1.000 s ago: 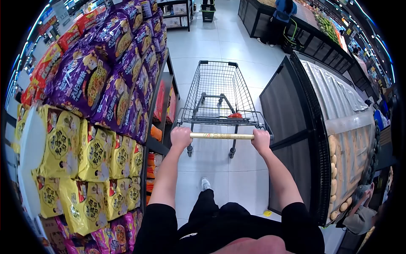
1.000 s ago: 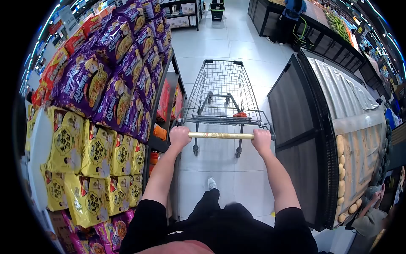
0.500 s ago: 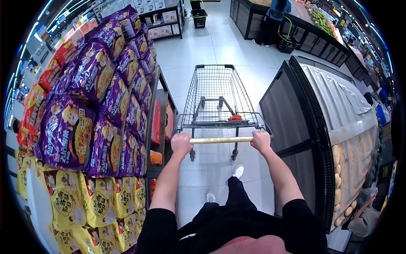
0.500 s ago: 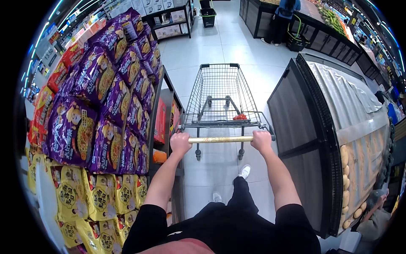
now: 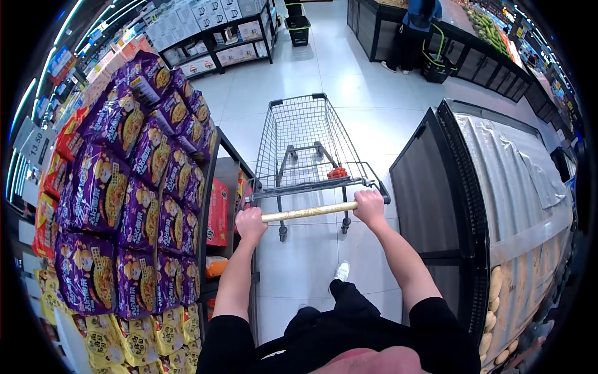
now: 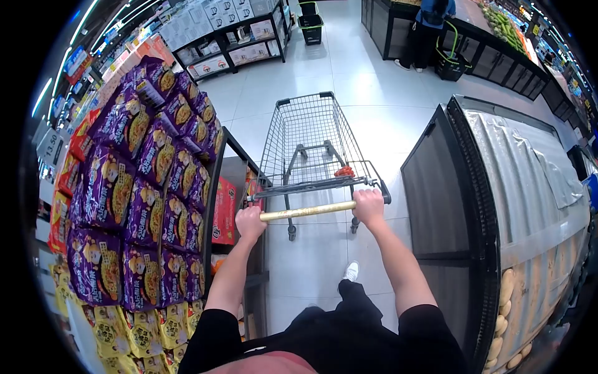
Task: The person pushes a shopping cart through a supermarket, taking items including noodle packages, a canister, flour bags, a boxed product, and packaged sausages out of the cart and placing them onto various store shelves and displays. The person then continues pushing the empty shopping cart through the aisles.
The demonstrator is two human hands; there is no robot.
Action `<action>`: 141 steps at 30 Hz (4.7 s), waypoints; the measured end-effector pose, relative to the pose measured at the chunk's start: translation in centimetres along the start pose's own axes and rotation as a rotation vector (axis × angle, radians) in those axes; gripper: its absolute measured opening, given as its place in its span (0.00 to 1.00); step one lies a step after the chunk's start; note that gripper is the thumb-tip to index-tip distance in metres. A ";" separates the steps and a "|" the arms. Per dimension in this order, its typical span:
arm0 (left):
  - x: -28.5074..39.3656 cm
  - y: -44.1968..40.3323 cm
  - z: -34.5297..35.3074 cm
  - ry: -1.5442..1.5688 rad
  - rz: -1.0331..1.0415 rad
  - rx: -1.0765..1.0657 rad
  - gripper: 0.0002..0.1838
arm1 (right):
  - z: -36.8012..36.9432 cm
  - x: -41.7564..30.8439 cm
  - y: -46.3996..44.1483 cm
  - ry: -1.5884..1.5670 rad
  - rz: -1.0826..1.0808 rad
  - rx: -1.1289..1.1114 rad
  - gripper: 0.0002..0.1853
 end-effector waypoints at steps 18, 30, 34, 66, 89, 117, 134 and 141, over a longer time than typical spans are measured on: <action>0.0 -10.2 5.1 -0.053 -0.160 0.024 0.10 | 6.3 7.7 -16.4 0.063 -0.027 -0.149 0.07; -7.4 -22.9 10.5 -0.073 -0.285 0.091 0.08 | 16.1 9.4 -33.2 0.097 -0.131 -0.460 0.08; -8.7 -26.9 13.7 -0.012 -0.317 0.088 0.06 | 20.2 12.0 -38.5 0.164 -0.098 -0.675 0.08; -4.0 -49.8 23.6 -0.016 -0.668 -0.129 0.08 | 33.6 24.5 -69.4 0.214 -0.470 -0.823 0.10; -17.5 -51.4 26.2 0.238 -0.905 -0.414 0.11 | 44.1 10.7 -84.2 0.259 -0.815 -0.946 0.11; -43.0 -57.2 30.8 0.107 -1.222 -0.399 0.09 | 60.8 -16.0 -105.8 0.200 -1.117 -0.927 0.11; -54.7 -55.1 31.5 -0.017 -1.462 -0.523 0.09 | 66.1 -29.2 -110.2 0.168 -1.261 -0.960 0.10; -63.1 -53.1 32.0 0.039 -1.406 -0.553 0.11 | 68.8 -36.7 -111.9 0.176 -1.271 -0.993 0.12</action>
Point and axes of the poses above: each hand's wrist, its own y-axis away from the middle knuckle, its own z-axis out of the palm, x = y × z, the point moved 10 cm from there along -y, towards the middle knuckle, and after that the axes turned 3 degrees about -x, right-handed, at the moved point
